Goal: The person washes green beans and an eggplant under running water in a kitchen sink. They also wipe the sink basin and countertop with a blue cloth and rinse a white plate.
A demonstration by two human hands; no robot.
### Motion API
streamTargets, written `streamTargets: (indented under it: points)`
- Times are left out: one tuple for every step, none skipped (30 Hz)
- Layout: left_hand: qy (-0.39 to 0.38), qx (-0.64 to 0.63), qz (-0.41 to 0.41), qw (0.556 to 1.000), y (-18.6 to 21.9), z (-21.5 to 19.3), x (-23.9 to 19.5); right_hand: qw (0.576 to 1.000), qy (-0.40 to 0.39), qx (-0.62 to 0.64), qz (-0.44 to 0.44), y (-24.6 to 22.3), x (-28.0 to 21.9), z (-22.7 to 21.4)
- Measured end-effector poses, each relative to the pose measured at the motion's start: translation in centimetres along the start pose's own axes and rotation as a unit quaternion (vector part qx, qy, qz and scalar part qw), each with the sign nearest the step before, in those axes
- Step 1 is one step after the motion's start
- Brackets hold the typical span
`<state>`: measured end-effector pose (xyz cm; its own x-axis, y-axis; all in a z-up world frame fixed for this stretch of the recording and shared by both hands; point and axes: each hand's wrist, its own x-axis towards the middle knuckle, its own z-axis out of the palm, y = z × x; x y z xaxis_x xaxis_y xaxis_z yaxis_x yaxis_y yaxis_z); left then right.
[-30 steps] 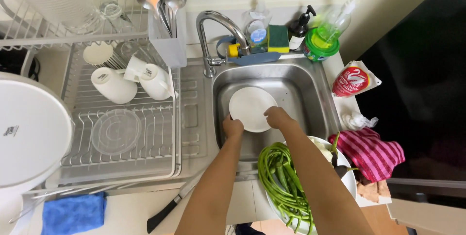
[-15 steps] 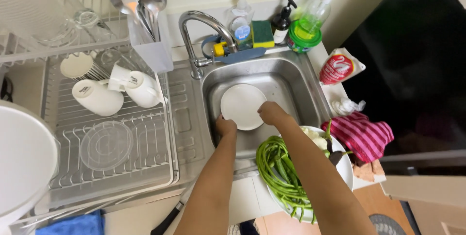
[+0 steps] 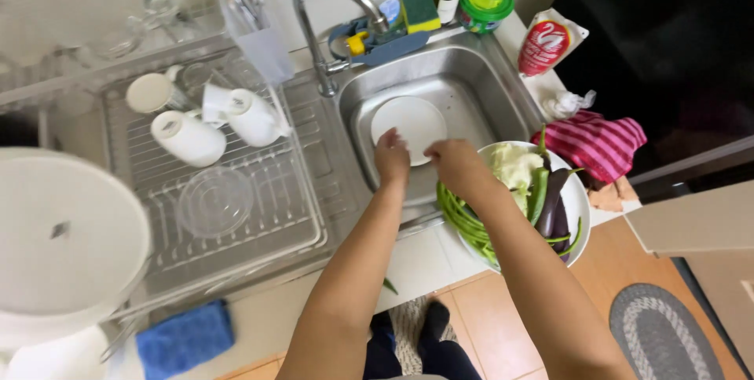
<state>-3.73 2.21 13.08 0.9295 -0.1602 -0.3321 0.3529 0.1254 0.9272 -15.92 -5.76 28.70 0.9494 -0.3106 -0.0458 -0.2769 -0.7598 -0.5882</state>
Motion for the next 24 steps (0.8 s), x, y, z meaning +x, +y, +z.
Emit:
streamTargets:
  points:
    - [0.005,0.001,0.004,1.0,2.0,-0.9,-2.1,1.0,-0.001,0.003,-0.006,-0.5,-1.4,0.3]
    - [-0.06,0.031,0.038,0.997,4.1,-1.7,-4.2,1.0,-0.009,0.007,-0.004,-1.0,-2.7,0.5]
    - [-0.124,0.063,0.072,0.988,6.0,-2.5,-6.4,1.0,-0.017,0.012,-0.002,-1.4,-4.0,0.8]
    - [-0.116,0.062,0.075,0.989,7.6,-3.9,-8.5,1.0,-0.021,0.013,-0.011,-1.4,-4.6,2.4]
    - [-0.141,0.17,0.19,0.957,9.2,-5.2,-10.6,0.999,-0.037,0.021,-0.014,-1.4,-5.1,4.0]
    - [-0.162,0.272,0.297,0.901,10.4,-6.3,-13.1,0.998,-0.056,0.026,-0.016,-1.0,-5.9,5.4]
    - [-0.153,0.271,0.296,0.903,10.3,-8.1,-14.7,0.998,-0.062,0.024,-0.022,-1.5,-7.0,7.0]
    - [-0.166,0.351,0.324,0.862,10.5,-9.6,-15.9,0.996,-0.083,0.004,-0.034,-1.9,-7.5,8.4]
    - [-0.177,0.43,0.348,0.814,10.6,-11.1,-17.1,0.993,-0.104,-0.016,-0.047,-2.4,-7.9,9.8]
    - [-0.17,0.431,0.345,0.816,10.1,-12.9,-17.8,0.993,-0.109,-0.016,-0.052,-3.4,-8.9,10.5]
    - [-0.155,0.447,0.364,0.803,9.6,-14.6,-18.6,0.991,-0.126,-0.005,-0.045,-4.5,-9.8,11.2]
    - [-0.14,0.461,0.381,0.789,8.8,-16.3,-19.4,0.989,-0.144,0.004,-0.037,-5.3,-10.8,12.0]
    - [-0.134,0.462,0.377,0.791,9.0,-17.5,-20.7,0.988,-0.151,0.003,-0.041,-5.2,-11.8,13.0]
    - [-0.118,0.514,0.326,0.784,9.4,-18.4,-21.7,0.991,-0.106,0.017,-0.076,-5.3,-12.4,14.0]
    - [-0.101,0.563,0.273,0.773,9.8,-19.5,-22.7,0.991,-0.062,0.031,-0.111,-5.3,-13.0,14.9]
    - [-0.097,0.562,0.274,0.774,9.3,-20.3,-22.9,0.991,-0.063,0.03,-0.115,-5.7,-13.4,15.2]
    - [-0.076,0.595,0.243,0.762,8.8,-21.1,-23.1,0.993,-0.066,0.009,-0.093,-6.0,-13.6,15.4]
    - [-0.058,0.626,0.211,0.748,8.2,-21.9,-23.3,0.995,-0.069,-0.012,-0.068,-6.3,-14.0,15.8]
    - [-0.056,0.626,0.212,0.749,8.1,-22.3,-23.6,0.995,-0.069,-0.013,-0.07,-5.9,-14.3,16.3]
    - [-0.057,0.64,0.174,0.746,8.1,-22.6,-23.7,0.995,-0.049,-0.009,-0.082,-5.5,-14.5,16.6]
    - [-0.057,0.654,0.137,0.742,8.1,-22.9,-23.7,0.995,-0.029,-0.006,-0.094,-5.0,-14.6,17.0]
    - [-0.059,0.655,0.14,0.741,7.3,-23.4,-23.2,0.995,-0.025,-0.006,-0.093,-4.1,-14.5,17.1]
    - [-0.072,0.67,0.127,0.728,6.5,-23.8,-22.6,0.993,0.016,0.026,-0.116,-3.1,-14.4,17.2]
    - [-0.087,0.686,0.113,0.713,5.8,-24.3,-22.1,0.987,0.057,0.057,-0.136,-2.2,-14.4,17.4]
